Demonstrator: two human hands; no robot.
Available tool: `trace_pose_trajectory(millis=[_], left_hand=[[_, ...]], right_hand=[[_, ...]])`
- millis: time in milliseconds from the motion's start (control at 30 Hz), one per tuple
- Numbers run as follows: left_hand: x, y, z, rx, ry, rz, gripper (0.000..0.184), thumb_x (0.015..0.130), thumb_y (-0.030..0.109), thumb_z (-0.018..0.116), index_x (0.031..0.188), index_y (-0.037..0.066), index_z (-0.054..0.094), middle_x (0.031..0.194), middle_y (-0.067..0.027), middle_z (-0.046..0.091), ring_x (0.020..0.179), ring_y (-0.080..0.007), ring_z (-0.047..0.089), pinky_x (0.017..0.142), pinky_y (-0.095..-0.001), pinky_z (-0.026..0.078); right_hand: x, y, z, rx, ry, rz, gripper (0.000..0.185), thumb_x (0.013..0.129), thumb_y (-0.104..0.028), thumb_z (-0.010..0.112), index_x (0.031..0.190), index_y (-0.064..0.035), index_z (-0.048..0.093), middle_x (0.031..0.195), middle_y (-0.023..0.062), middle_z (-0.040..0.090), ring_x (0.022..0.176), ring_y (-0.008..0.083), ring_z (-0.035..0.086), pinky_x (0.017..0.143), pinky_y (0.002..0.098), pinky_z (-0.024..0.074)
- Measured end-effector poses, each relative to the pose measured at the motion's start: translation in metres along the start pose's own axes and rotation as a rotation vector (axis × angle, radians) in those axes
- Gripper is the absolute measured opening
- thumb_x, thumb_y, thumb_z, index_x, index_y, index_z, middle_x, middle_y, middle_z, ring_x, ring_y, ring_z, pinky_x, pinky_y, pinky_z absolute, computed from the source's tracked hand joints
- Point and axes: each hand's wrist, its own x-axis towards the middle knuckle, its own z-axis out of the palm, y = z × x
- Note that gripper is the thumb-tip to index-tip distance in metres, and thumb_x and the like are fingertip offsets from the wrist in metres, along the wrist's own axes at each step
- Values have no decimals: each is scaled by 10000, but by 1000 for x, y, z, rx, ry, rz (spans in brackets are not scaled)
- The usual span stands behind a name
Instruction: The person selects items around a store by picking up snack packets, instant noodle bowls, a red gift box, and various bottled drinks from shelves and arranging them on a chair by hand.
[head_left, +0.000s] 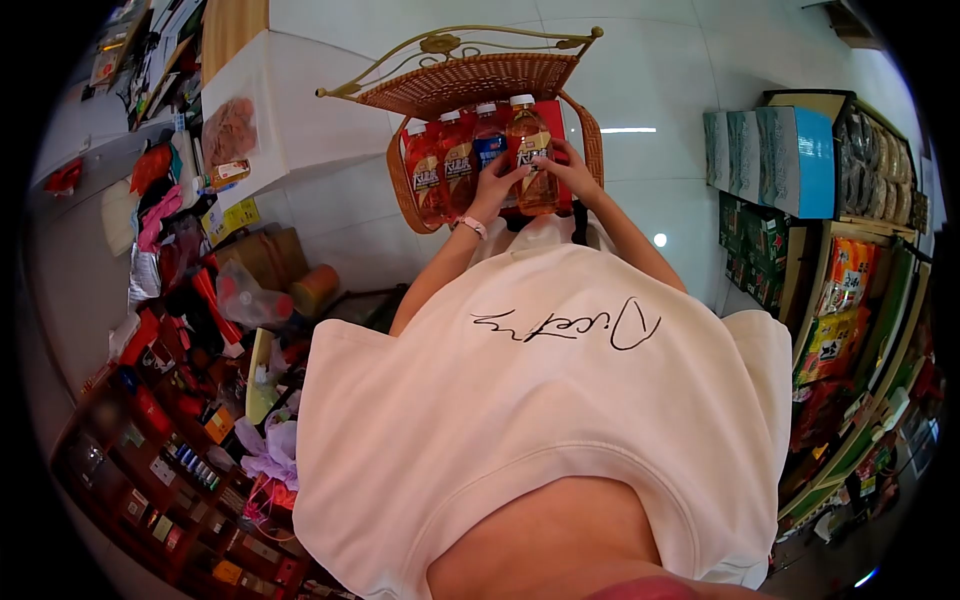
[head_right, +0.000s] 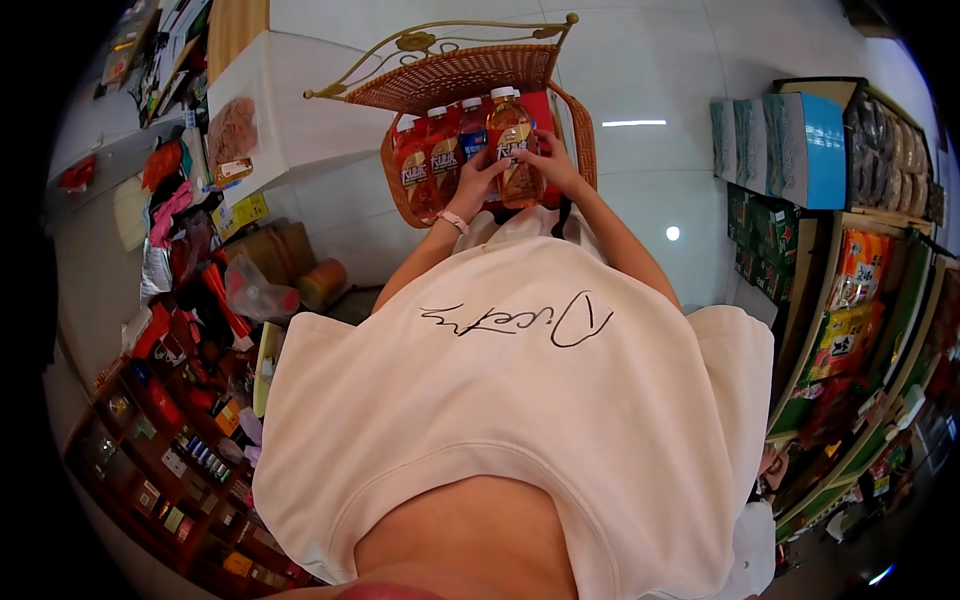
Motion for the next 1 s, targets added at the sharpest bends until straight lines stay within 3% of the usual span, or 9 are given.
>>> trace_pose_trajectory(millis=[200, 300, 700, 867, 967, 1000], left_hand=[[0, 5, 1, 55, -1, -18, 468, 795, 125, 656, 1203, 6, 460, 1122, -70, 542, 989, -150, 539, 840, -286, 455], [-4, 9, 4, 51, 9, -35, 475, 797, 134, 654, 1209, 3, 457, 1120, -66, 544, 994, -146, 534, 841, -280, 451], [-11, 13, 8, 100, 69, -3, 507, 763, 194, 696, 1192, 3, 506, 1130, -66, 565, 1000, -116, 523, 863, -248, 410], [-15, 11, 6, 145, 73, 47, 501, 785, 234, 675, 1191, -5, 505, 1124, -76, 566, 1007, -130, 520, 868, -250, 401], [-21, -9, -7, 179, 221, 92, 502, 801, 273, 655, 1189, -9, 504, 1112, -81, 571, 992, -147, 532, 863, -260, 404], [-28, -17, -12, 131, 285, 96, 489, 826, 331, 614, 1169, -5, 518, 1073, -72, 584, 934, -141, 547, 808, -252, 422]], right_hand=[[-7, -21, -1, -4, -5, 114, 804, 686, -374, 742, 1256, 46, 359, 1164, 176, 485, 1049, 244, 504, 870, 319, 436], [-7, -22, -4, -36, -51, 151, 775, 725, -383, 702, 1287, 12, 342, 1230, 178, 439, 1128, 233, 452, 941, 321, 377], [-5, -12, -6, -13, -43, 122, 766, 695, -347, 738, 1259, 10, 363, 1192, 176, 465, 1099, 251, 465, 910, 326, 398], [-2, -9, -4, -46, -32, 111, 801, 702, -333, 737, 1284, 8, 305, 1233, 186, 425, 1125, 252, 447, 926, 332, 389], [-3, -8, 0, -31, -3, 87, 856, 702, -345, 736, 1318, -12, 243, 1265, 191, 385, 1132, 258, 439, 927, 331, 389], [-7, -12, 3, -34, 16, 95, 861, 700, -347, 737, 1322, -18, 240, 1267, 190, 383, 1133, 258, 437, 925, 329, 390]])
